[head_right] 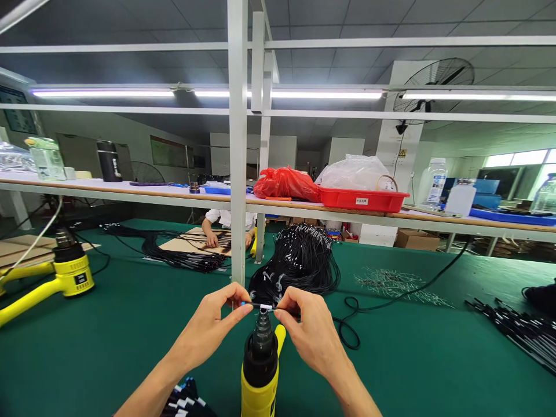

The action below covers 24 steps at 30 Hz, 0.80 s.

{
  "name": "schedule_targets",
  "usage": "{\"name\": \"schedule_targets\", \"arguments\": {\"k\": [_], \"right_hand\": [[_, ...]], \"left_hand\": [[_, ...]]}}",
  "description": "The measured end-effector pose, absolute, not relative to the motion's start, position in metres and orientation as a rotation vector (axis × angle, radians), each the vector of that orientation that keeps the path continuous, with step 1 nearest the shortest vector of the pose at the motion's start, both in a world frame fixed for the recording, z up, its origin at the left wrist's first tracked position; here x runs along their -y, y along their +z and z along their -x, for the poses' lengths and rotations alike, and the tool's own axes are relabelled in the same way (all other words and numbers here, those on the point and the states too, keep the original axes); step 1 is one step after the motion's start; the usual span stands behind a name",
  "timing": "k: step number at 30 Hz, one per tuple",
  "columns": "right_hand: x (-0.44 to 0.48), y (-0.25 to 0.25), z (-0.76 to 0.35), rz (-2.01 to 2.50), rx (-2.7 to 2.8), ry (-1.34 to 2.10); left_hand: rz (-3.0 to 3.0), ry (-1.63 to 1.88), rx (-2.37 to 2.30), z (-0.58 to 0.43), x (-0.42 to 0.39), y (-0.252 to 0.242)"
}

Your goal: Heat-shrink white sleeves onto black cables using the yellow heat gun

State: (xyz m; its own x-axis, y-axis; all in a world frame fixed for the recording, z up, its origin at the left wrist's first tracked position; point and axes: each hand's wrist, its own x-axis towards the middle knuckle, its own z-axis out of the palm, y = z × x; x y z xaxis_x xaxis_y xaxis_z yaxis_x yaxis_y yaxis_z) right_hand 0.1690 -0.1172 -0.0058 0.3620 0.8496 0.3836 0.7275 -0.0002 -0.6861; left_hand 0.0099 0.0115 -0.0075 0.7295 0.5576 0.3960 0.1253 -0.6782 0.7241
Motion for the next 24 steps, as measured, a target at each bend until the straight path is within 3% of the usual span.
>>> {"name": "schedule_targets", "arguments": {"k": [24], "right_hand": [[0.1222,-0.0043,-0.1672,1.765,1.458,0.170]], "left_hand": [[-2.194,0.746,-0.590,-0.0059,-0.0088,-0.0033]]}}
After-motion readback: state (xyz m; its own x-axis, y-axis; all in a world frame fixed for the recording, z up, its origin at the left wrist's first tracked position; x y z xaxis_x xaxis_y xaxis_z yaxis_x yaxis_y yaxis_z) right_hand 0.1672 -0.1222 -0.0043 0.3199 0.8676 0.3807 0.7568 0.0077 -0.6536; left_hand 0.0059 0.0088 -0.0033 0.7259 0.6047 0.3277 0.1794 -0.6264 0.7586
